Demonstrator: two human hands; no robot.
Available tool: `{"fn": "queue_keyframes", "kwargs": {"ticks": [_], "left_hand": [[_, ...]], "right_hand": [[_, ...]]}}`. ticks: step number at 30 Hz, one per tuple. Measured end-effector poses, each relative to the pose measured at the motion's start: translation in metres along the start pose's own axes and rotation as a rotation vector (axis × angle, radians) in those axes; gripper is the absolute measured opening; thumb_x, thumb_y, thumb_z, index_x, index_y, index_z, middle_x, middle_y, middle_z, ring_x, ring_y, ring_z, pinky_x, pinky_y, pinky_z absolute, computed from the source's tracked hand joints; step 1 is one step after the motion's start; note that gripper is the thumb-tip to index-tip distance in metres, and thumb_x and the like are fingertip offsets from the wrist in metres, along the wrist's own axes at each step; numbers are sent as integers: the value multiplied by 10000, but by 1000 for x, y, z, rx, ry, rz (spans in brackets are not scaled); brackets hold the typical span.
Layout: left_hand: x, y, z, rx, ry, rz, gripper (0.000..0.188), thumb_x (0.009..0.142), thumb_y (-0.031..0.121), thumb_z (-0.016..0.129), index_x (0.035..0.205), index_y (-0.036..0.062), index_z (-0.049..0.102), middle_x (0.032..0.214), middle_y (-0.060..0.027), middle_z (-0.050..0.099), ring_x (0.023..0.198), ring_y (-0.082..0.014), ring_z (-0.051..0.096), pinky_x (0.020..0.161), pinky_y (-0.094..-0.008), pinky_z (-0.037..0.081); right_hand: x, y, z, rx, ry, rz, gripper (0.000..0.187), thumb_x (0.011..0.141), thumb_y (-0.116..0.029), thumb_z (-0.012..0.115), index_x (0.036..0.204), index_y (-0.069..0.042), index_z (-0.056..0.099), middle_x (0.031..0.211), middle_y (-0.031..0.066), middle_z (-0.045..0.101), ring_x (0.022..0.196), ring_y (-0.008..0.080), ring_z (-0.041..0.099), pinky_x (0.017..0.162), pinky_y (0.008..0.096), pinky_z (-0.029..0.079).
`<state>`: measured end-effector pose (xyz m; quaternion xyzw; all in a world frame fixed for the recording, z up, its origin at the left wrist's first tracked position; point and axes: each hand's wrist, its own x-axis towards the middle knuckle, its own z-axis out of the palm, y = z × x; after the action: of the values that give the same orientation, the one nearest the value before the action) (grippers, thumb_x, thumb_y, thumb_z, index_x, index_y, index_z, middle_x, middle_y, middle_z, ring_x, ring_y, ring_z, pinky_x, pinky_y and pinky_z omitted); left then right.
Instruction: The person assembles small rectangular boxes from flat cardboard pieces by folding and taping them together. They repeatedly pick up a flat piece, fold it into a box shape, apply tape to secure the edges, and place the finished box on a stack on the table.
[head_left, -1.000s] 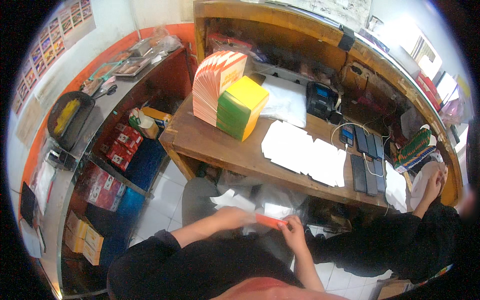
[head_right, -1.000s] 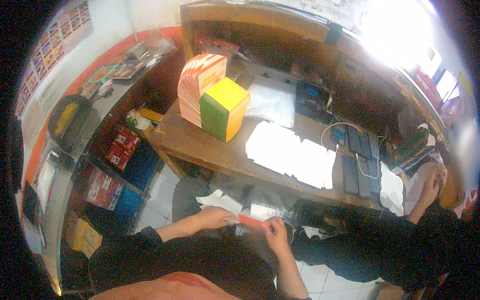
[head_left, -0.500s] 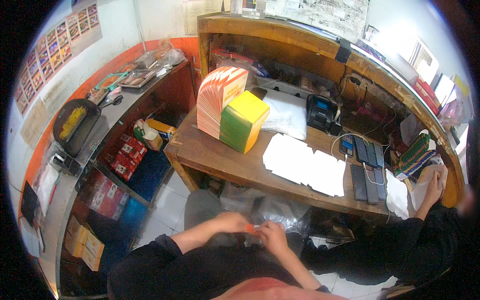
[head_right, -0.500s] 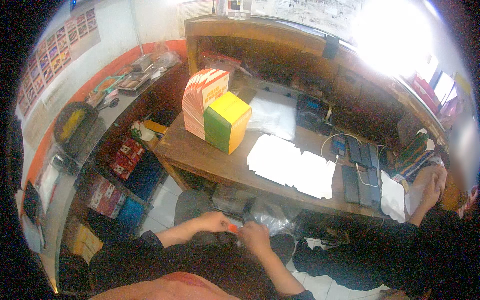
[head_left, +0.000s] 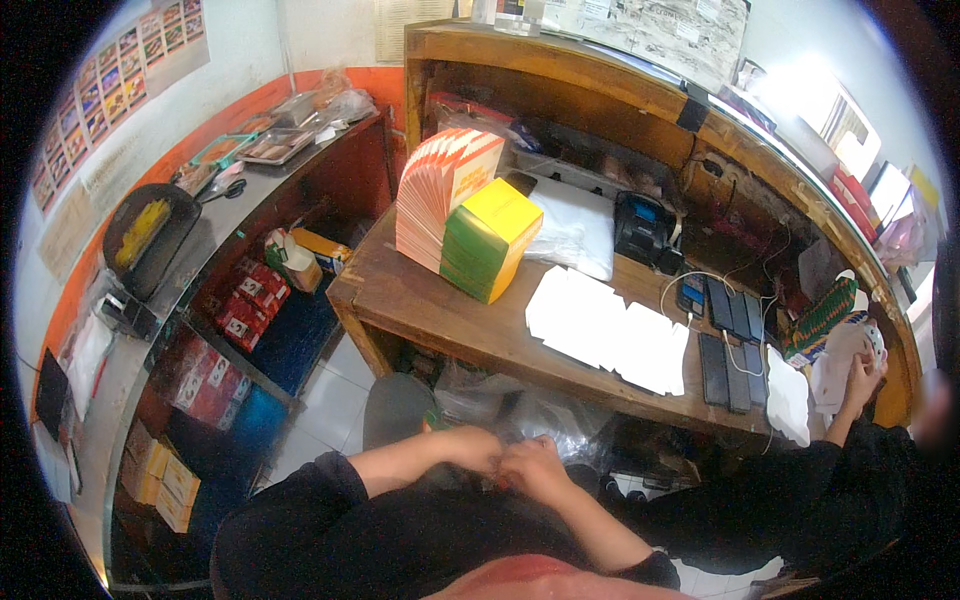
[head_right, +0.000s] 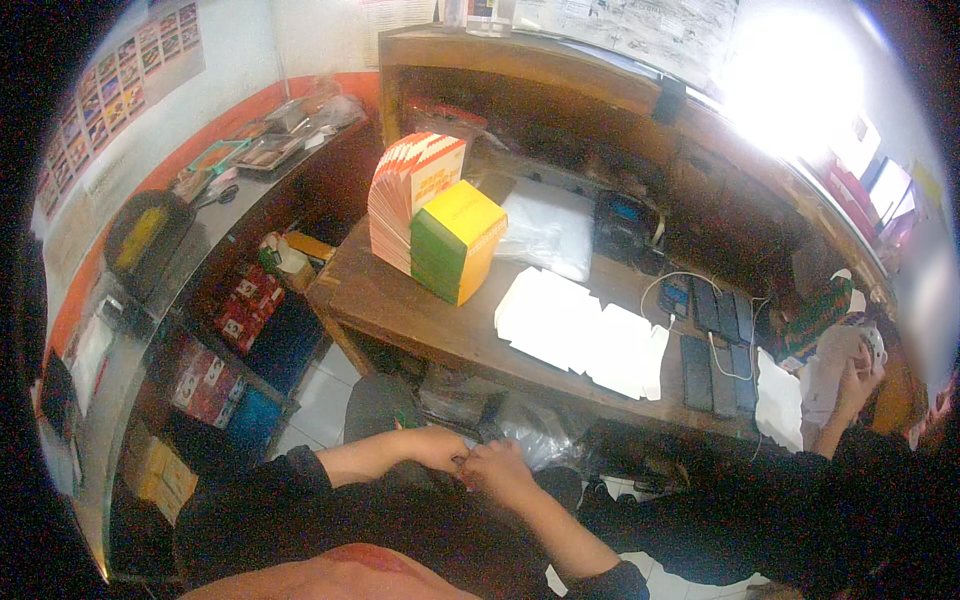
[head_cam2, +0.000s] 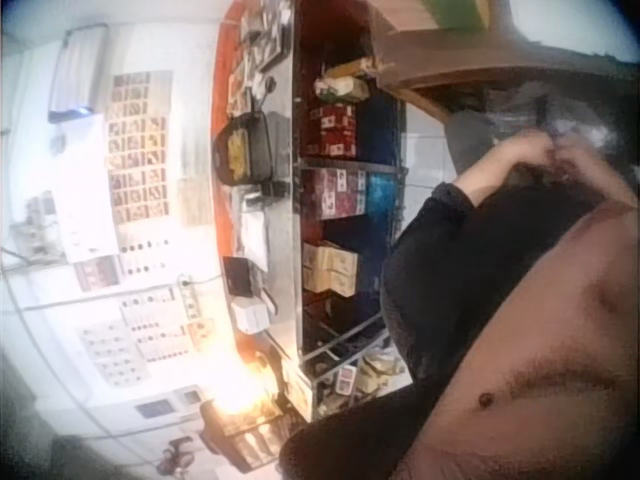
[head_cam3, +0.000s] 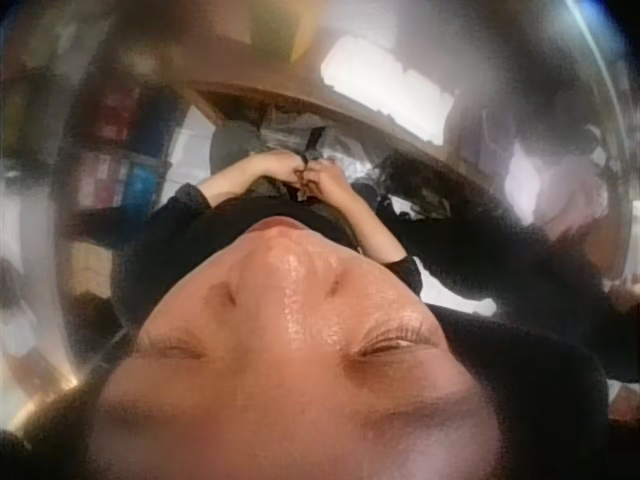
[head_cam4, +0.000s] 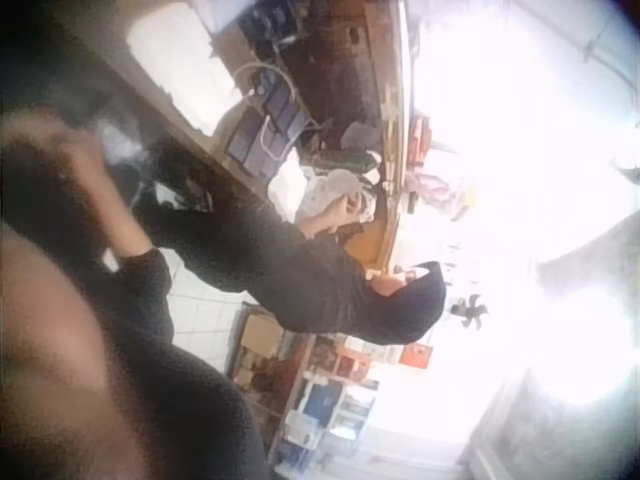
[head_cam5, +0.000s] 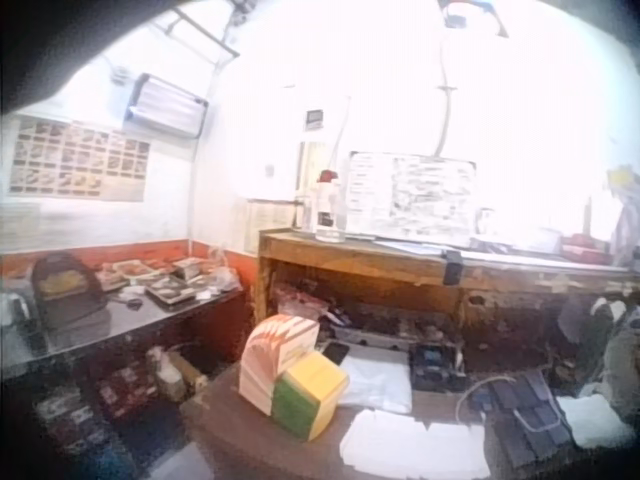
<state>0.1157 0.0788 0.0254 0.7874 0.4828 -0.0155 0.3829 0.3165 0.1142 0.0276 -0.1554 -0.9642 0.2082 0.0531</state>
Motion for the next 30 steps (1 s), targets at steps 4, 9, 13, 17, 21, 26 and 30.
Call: {"fn": "queue_keyframes", "kwargs": {"ticks": [4, 9, 13, 17, 21, 26, 30], "left_hand": [[-8, -5, -1, -93, -13, 132, 257, 754, 312, 692, 904, 103, 691, 846, -165, 685, 815, -378, 650, 696, -474, 498], [1, -10, 25, 191, 83, -106, 161, 796, 277, 664, 867, 138, 703, 855, -99, 701, 823, -303, 667, 810, -477, 471], [-10, -22, 63, 506, 462, 95, 112, 802, 166, 588, 750, 197, 681, 789, -33, 668, 832, -231, 643, 929, -494, 393], [-9, -10, 65, 460, 413, 103, 157, 814, 169, 588, 907, 202, 710, 955, -30, 681, 955, -235, 619, 955, -491, 399], [11, -51, 81, -932, 263, -12, 649, 866, 346, 616, 1451, 136, 427, 1380, -182, 522, 1300, -299, 474, 1054, -483, 372], [19, -33, 45, -1910, 315, -302, 542, 934, 407, 590, 1337, 73, 452, 1284, -99, 553, 1157, -243, 550, 977, -373, 454], [23, -36, 66, -1702, 631, -181, 184, 953, 198, 599, 1069, 56, 615, 1055, -43, 638, 971, -169, 625, 873, -309, 515]], "right_hand": [[3, -7, 13, 8, 71, 99, 76, 800, -204, 655, 857, -221, 703, 951, 16, 624, 945, 248, 594, 930, 480, 378], [6, 20, 30, 242, 202, 242, 201, 756, -205, 720, 945, -140, 698, 959, 79, 612, 963, 296, 596, 872, 457, 447], [10, 37, -7, 22, 165, 719, 351, 788, -276, 713, 1065, -64, 678, 1033, 167, 630, 1031, 340, 607, 866, 454, 489], [4, 84, 10, 13, -348, 723, 350, 844, -332, 635, 1104, -105, 692, 1140, 180, 645, 1077, 347, 608, 879, 438, 498], [12, 43, 7, -71, 51, 624, 239, 811, -218, 629, 1020, -189, 741, 1017, 85, 680, 970, 320, 627, 804, 431, 514], [16, 2, -9, -218, 319, 266, 206, 742, -127, 670, 924, -190, 743, 848, 40, 638, 806, 285, 597, 666, 411, 492], [13, -4, -18, -173, 378, 400, 114, 783, -177, 688, 888, -168, 731, 839, 45, 638, 789, 291, 600, 649, 408, 483]]}}
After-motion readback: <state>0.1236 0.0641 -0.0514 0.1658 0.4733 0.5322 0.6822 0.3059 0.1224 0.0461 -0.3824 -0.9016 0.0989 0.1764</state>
